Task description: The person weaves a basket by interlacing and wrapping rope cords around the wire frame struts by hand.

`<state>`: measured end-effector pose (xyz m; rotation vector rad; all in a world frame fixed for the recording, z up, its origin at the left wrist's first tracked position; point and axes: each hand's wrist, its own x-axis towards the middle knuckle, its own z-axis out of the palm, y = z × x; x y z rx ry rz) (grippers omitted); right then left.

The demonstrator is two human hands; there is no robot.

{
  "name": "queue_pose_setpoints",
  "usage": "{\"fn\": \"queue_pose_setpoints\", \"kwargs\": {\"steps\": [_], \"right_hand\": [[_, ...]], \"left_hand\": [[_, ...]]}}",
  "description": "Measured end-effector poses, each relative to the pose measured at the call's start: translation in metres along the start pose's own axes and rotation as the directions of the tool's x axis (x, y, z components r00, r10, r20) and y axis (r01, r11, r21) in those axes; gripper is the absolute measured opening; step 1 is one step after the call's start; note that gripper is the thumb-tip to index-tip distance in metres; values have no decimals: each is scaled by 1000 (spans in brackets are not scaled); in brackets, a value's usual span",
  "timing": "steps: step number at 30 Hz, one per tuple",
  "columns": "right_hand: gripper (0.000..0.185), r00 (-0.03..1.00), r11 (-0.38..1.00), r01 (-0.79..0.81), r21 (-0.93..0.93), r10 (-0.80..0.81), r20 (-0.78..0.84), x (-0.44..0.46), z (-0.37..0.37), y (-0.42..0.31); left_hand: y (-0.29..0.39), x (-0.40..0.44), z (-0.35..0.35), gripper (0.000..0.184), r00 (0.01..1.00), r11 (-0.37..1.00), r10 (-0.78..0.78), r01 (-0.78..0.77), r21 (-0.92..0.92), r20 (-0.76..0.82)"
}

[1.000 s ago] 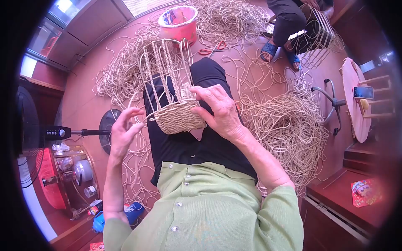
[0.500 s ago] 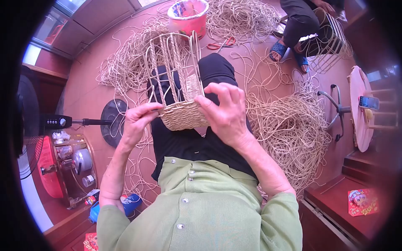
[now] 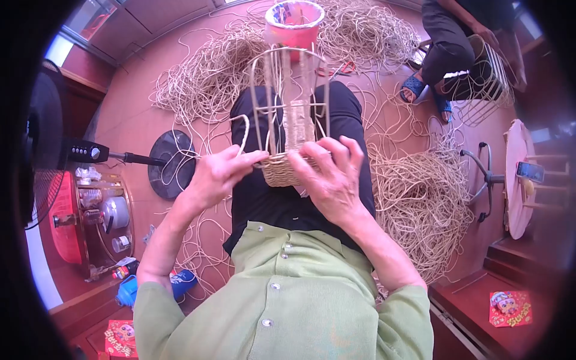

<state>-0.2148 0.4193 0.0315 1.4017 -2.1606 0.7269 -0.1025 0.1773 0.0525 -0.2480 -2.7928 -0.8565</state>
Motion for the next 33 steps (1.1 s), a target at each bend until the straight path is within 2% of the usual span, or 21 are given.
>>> {"fn": "queue_pose_setpoints", "kwargs": {"steps": [1, 2, 4, 6, 7, 8, 10, 11, 12, 14, 15, 16, 18, 19, 20, 22, 23, 26, 27, 31, 33], "right_hand": [[47, 1000, 1000, -16, -27, 15, -16, 6, -9, -4], [48, 1000, 995, -8, 100, 8, 3, 13, -17, -12], [49, 998, 938, -18, 347, -2, 56, 24, -26, -38], [37, 974, 809, 72, 583, -183, 134, 23, -20, -54], [34, 976, 704, 103, 703, -207, 64, 25, -13, -59], [24, 985, 618, 11, 786, -144, 99, 27, -18, -66], [19, 943, 375, -300, 877, -26, 333, 24, -30, -68], [13, 887, 137, -462, 876, 67, 458, 18, -32, -70], [11, 847, -65, -516, 854, 109, 520, 16, -33, -71], [11, 737, -315, -531, 786, 285, 612, 17, -32, -76], [10, 775, -315, -470, 824, 299, 556, 21, -24, -67], [9, 786, -263, -444, 857, 345, 513, 28, -19, -61], [14, 781, -52, -512, 857, 388, 490, 36, -11, -48], [23, 776, 169, -596, 785, 373, 508, 41, -9, -39], [33, 783, 291, -595, 749, 422, 458, 48, -10, -39], [42, 885, 773, -461, 436, 361, 296, 54, -15, -22], [42, 942, 907, -303, 292, 237, 239, 59, -15, -15], [32, 933, 980, -155, 124, 104, 343, 68, -11, -12], [20, 913, 984, -161, 75, 120, 389, 70, -6, -12], [11, 960, 990, -99, 103, 68, 272, 68, -4, -6], [8, 921, 849, -295, 439, 129, 368, 63, -20, -18]], "left_hand": [[17, -4, -7, 40, 997, 997, 41, -36, 67, -71], [33, -10, -15, 42, 987, 989, 85, -68, 131, -135], [62, -25, -33, 38, 965, 921, 261, -258, 293, 29], [82, -33, -38, 31, 917, 907, 399, -398, 140, 19], [87, -36, -42, 27, 906, 899, 421, -411, 154, -42], [83, -39, -43, 27, 922, 928, 365, -349, 131, -126], [70, -46, -41, 28, 930, 973, 232, -223, 64, -286], [62, -46, -35, 28, 935, 982, 165, -184, -31, -315], [60, -36, -25, 21, 909, 967, 121, -199, -159, -398], [55, -27, -6, 16, 914, 882, -41, -156, -444, -404], [54, -24, 1, 16, 915, 784, -155, -116, -610, -373], [65, -28, -6, 15, 879, 364, -476, 217, -906, 20], [52, -17, 2, 16, 849, 352, -528, 219, -910, 0], [41, -8, 2, 16, 829, 365, -559, 242, -899, -4], [27, -1, 2, 16, 781, 373, -625, 299, -878, 1], [-8, 9, 13, 16, 771, 421, -635, 301, -856, -41], [-14, 14, 18, 16, 787, 417, -617, 304, -856, -21], [-15, 30, 33, 16, 825, 417, -565, 307, -856, 21], [-13, 36, 35, 16, 840, 394, -540, 312, -865, 58], [-1, 38, 16, 16, 823, 384, -540, 427, -818, 176], [16, 33, 13, 17, 869, 820, -408, 214, -530, -280]]}}
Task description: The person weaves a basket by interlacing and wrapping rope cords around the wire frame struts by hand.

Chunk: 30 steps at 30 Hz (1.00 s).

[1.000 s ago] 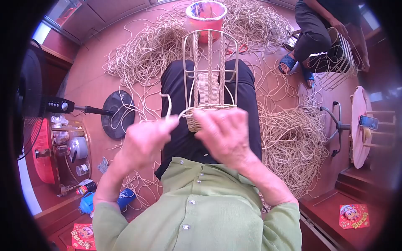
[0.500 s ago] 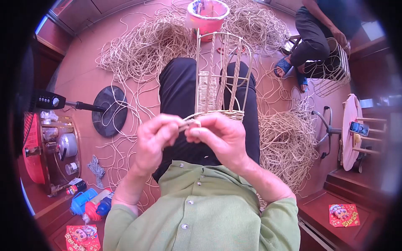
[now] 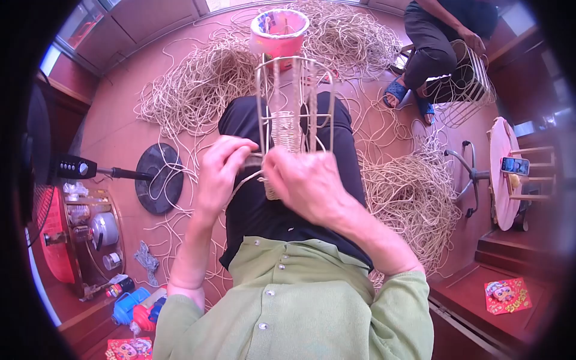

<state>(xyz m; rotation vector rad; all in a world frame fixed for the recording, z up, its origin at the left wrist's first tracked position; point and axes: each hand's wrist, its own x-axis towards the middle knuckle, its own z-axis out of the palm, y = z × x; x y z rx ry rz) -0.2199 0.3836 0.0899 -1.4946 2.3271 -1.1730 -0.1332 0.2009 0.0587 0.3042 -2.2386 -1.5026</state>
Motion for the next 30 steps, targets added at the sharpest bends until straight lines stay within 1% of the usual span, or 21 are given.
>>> {"fn": "queue_pose_setpoints", "kwargs": {"steps": [1, 2, 3, 4, 5, 7, 8, 9, 10, 11, 12, 13, 15, 16, 17, 18, 20, 24, 27, 28, 30], "right_hand": [[6, 998, 978, -43, 203, 34, 45, -5, -6, -12], [6, 992, 907, -68, 416, 18, 122, -13, -20, -26], [6, 981, 788, -108, 606, -14, 192, -23, -36, -39], [9, 983, 653, -70, 754, -83, 163, -33, -47, -41], [11, 996, 426, -62, 903, -28, 82, -43, -48, -43], [10, 978, 380, -92, 920, 210, 11, -44, -57, -37], [10, 963, 536, -153, 830, 270, 3, -36, -58, -25], [7, 933, 606, -136, 784, 345, -105, -28, -45, -13], [7, 943, 745, -174, 644, 315, -111, -24, -43, 0], [9, 952, 855, -202, 478, 286, -109, -20, -42, 11], [11, 977, 932, -109, 345, 165, -138, -15, -42, 16], [12, 988, 979, -10, 205, 41, -148, -10, -41, 20], [14, 989, 993, 113, 15, -111, -99, -4, -39, 24], [15, 989, 991, 134, -30, -135, -56, -2, -37, 25], [16, 988, 985, 156, -74, -157, -13, 0, -36, 26], [19, 993, 991, 110, -74, -108, 40, 3, -35, 26], [21, 984, 985, 119, -128, -101, 145, 11, -41, 21], [24, 942, 981, 102, -164, -42, 334, 29, -36, 33], [23, 955, 991, 131, -18, -121, 271, 33, -37, 40], [23, 957, 993, 118, 5, -115, 267, 34, -36, 43], [22, 957, 993, 112, 26, -115, 268, 34, -37, 43]], "left_hand": [[8, -6, 0, 18, 970, 959, 224, -202, 197, -97], [25, -11, -4, 20, 953, 949, 301, -295, 115, -37], [36, -19, -8, 21, 933, 934, 355, -351, -60, 61], [46, -27, -12, 22, 901, 900, 404, -361, -242, 158], [51, -39, -7, 19, 921, 791, 297, -88, -606, 253], [55, -39, -11, 13, 942, 905, 282, -197, -378, 184], [58, -36, -11, 10, 989, 956, 112, -81, -282, 95], [61, -29, -10, 8, 999, 980, -49, 45, -196, -14], [56, -20, -8, 8, 994, 991, -24, 10, -130, -108], [48, -15, -10, 6, 985, 993, -79, 64, -104, -153], [42, -11, -10, 5, 984, 995, -80, 70, -66, -157], [39, -8, -11, 4, 984, 997, -81, 78, -26, -161], [39, -5, -15, 1, 980, 992, -123, 128, 20, -153], [39, -3, -16, 2, 978, 987, -145, 153, 43, -149], [40, -2, -15, 3, 980, 986, -115, 132, 101, -160], [40, -2, -13, 4, 982, 981, -84, 111, 159, -169], [48, 0, -6, 9, 980, 962, 0, 54, 269, -198], [66, 3, 2, 13, 929, 850, 268, -103, 517, -256], [75, 6, 6, 13, 945, 850, 232, -81, 520, -231], [70, 9, 8, 13, 954, 846, 240, -115, 521, -178], [61, 13, 17, 14, 962, 828, 225, -106, 551, -153]]}}
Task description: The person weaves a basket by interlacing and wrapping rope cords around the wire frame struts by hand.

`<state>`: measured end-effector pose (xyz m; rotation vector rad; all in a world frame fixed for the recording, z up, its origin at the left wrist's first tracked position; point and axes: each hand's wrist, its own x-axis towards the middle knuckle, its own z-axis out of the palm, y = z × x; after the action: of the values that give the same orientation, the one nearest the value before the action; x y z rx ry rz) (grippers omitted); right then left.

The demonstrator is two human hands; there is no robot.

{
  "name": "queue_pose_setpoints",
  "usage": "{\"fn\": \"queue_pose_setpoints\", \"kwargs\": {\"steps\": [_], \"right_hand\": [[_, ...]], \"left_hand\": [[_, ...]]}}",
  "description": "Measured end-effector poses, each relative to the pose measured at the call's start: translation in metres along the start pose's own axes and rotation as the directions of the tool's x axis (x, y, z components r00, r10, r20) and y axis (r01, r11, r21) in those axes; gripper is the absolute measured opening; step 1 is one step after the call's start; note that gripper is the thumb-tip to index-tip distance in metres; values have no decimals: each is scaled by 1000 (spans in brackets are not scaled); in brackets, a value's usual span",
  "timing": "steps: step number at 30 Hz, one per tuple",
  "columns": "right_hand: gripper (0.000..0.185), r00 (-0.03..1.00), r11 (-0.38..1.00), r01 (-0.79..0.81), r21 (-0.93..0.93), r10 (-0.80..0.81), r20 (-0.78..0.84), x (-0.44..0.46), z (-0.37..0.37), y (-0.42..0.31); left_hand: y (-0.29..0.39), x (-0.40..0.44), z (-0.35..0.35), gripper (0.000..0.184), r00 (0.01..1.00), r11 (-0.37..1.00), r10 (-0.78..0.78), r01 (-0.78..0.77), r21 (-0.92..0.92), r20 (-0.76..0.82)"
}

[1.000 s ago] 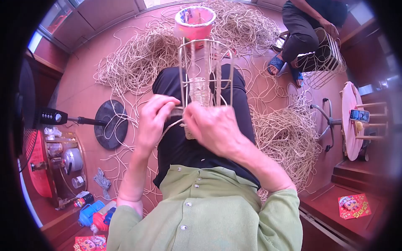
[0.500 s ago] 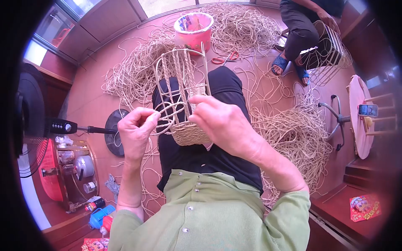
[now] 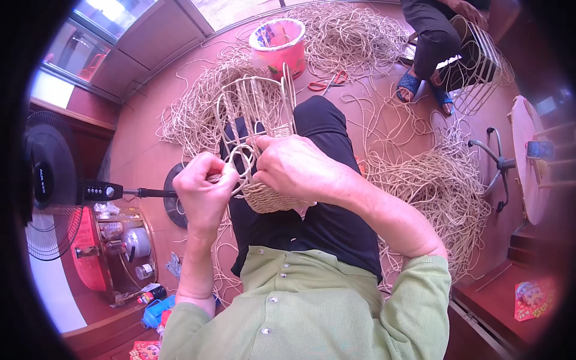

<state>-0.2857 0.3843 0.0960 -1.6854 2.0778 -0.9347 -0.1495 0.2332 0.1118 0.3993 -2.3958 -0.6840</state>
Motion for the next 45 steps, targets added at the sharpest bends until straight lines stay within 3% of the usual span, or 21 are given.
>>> {"fn": "queue_pose_setpoints", "kwargs": {"steps": [4, 8, 11, 16, 19, 20, 21, 22, 23, 25, 27, 28, 29, 31, 34, 39, 41, 42, 43, 44, 45], "right_hand": [[20, 999, 999, -32, -9, 32, 21, -5, -1, 1], [18, 998, 997, -14, 70, 18, -58, -14, 1, 6], [18, 998, 999, 1, 50, 2, -60, -13, 3, 7], [17, 986, 992, 81, 95, -66, -151, -10, 13, 12], [13, 995, 992, -90, -87, 85, -56, -18, 13, 3], [10, 980, 992, -44, -120, 19, -198, -36, 15, -8], [9, 980, 999, 33, 7, -31, -196, -58, 10, -21], [12, 935, 910, 292, 293, -208, -288, -80, -7, -34], [9, 912, 792, 375, 481, -224, -343, -98, -16, -46], [15, 911, 667, 344, 661, -67, -407, -119, -25, -50], [10, 897, 698, 321, 640, -7, -441, -117, -11, -18], [14, 895, 772, 227, 594, 76, -440, -113, -4, -4], [18, 872, 707, 68, 704, 300, -386, -105, 7, -1], [22, 865, 702, 32, 711, 337, -372, -89, 23, 22], [26, 924, 545, 30, 838, 305, -232, -73, 28, 34], [27, 978, 319, -31, 947, 203, -36, -54, 44, 54], [26, 967, 208, -107, 972, 248, 54, -57, 43, 54], [28, 946, 113, -41, 993, 325, 2, -64, 46, 55], [28, 885, 212, 8, 977, 453, -105, -79, 38, 52], [28, 800, 147, 63, 987, 583, -138, -107, 28, 74], [28, 707, 456, 129, 880, 581, -404, -161, 17, 122]], "left_hand": [[9, -1, 14, 15, 999, 999, -22, 23, -28, 45], [14, 5, -5, 14, 998, 997, 19, -24, 80, 62], [12, 14, -2, 12, 961, 946, 215, -250, 208, 174], [5, 25, 20, 7, 898, 924, 276, -346, 162, 343], [7, 27, 10, 10, 938, 990, 129, -141, 14, 321], [11, 24, 6, 14, 961, 973, 218, -228, 44, 169], [18, 17, 1, 14, 943, 961, 276, -267, -72, 188], [27, 7, -7, 15, 924, 938, 327, -292, -187, 198], [33, -3, -10, 16, 906, 904, 373, -307, -297, 200], [41, -26, -2, 19, 843, 760, 414, -112, -640, 343], [33, -23, 5, 19, 900, 834, 353, -178, -521, 257], [35, -19, 6, 14, 942, 909, 215, -96, -406, 257], [37, -15, 6, 10, 968, 958, 77, -6, -286, 238], [25, -10, 7, 8, 979, 969, -2, 53, -243, 205], [21, -6, 1, 7, 971, 972, -132, 166, -168, 199], [27, -7, 23, 5, 962, 986, -101, 130, -102, 252], [28, -8, 37, 9, 975, 992, -47, 71, -105, 218], [36, -7, 40, 9, 990, 997, 53, -44, -70, 133], [37, -12, 38, 11, 987, 989, 140, -135, -62, 81], [37, -18, 33, 13, 974, 974, 223, -222, -47, 28], [35, -27, 25, 16, 952, 952, 304, -305, -23, -28]]}}
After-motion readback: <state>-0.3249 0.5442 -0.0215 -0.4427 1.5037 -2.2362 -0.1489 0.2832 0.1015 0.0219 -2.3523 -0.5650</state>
